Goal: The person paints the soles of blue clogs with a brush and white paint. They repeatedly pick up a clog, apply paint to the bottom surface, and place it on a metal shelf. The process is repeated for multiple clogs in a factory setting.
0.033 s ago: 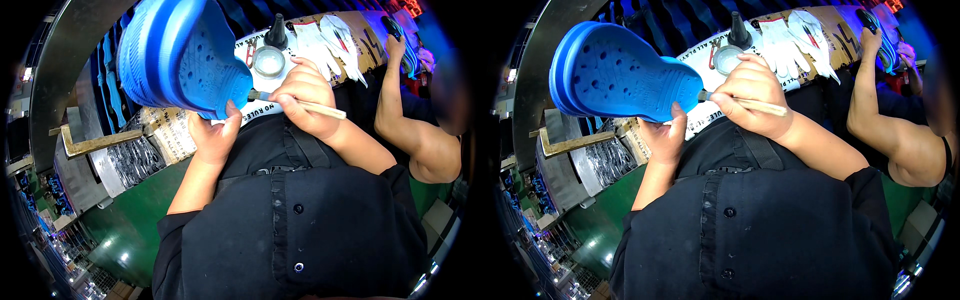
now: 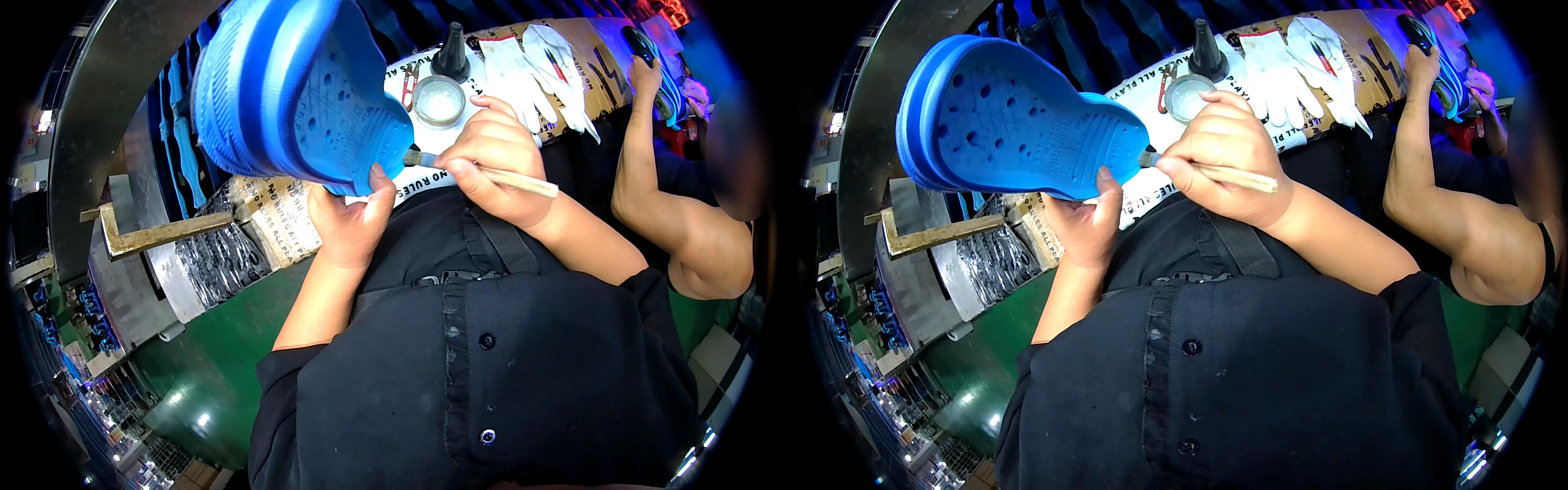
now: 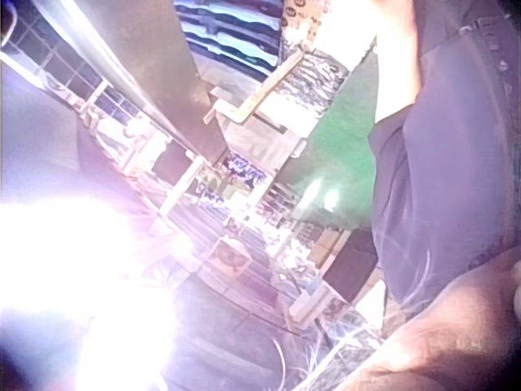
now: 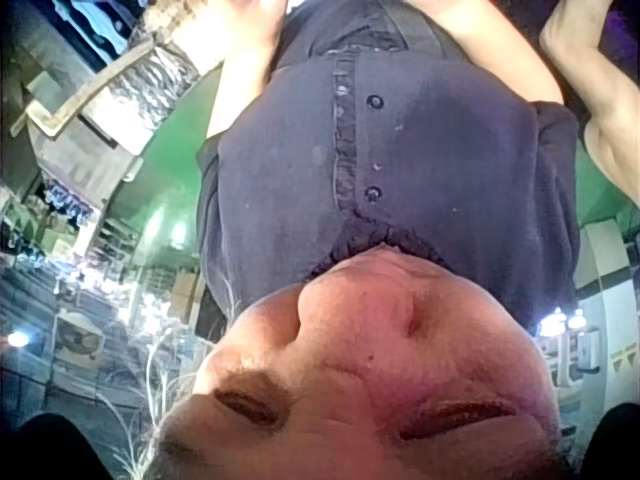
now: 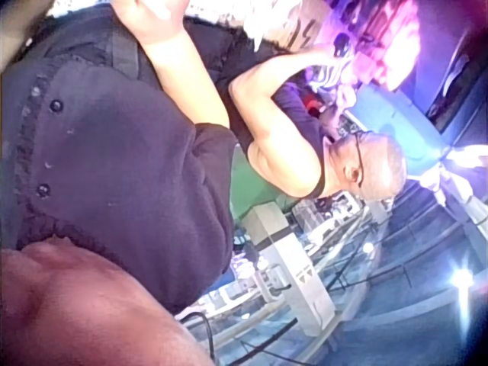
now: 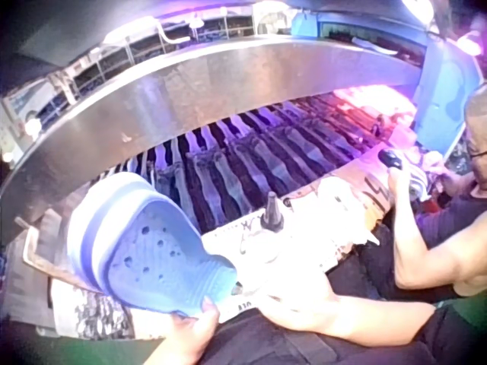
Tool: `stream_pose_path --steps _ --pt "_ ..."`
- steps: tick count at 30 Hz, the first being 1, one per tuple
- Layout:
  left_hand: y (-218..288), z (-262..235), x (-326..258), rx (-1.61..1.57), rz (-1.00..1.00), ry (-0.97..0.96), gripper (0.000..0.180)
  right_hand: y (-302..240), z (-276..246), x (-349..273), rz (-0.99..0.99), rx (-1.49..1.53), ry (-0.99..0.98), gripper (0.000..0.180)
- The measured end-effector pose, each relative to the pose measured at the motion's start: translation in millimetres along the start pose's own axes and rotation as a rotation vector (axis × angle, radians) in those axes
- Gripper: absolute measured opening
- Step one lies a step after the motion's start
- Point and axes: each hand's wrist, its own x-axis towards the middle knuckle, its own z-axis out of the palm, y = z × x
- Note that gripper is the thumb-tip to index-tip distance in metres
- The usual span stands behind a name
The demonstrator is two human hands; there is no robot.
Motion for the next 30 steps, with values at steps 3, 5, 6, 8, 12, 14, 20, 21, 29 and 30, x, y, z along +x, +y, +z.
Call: stream_pose_path --steps 3,5,6,8,12,14,20,21,29,30 --pt "-2 0 1 0.026 0.016 0.016 0.03 0 0 -1 -0.04 -0.038 -0.031 0.015" --pt "-3 -1 -1 0.037 0.016 0.034 0.029 1 -6 -4 -0.015 -0.035 -0.032 0.015" --pt "-2 -1 1 0.012 -0.014 0.036 0.028 2 -11 -4 -0.004 -0.039 -0.023 0.015" --pt "9 -2 4 -0.039 -0.072 0.037 0.026 2 -17 -8 0.04 0.018 0.029 0.018" --pt "42 -18 29 -0.156 -0.276 0.059 0.031 12 -32 -19 0.145 0.072 0.234 0.02" --pt "60 -34 48 -0.172 -0.339 -0.124 0.044 20 -40 -29 0.194 0.095 0.272 0.017" --pt "129 -7 122 -0.713 -0.71 -0.673 0.079 28 -65 -55 0.273 0.07 0.349 0.023" --pt "135 18 140 -0.72 -0.666 -0.767 0.08 31 -68 -63 0.274 0.063 0.349 0.023" --pt "216 206 313 -1.331 -0.7 -0.54 0.059 33 -80 -73 0.395 0.11 0.486 0.023" --pt "225 211 313 -1.396 -0.688 -0.512 0.062 34 -82 -78 0.45 0.114 0.462 0.025"
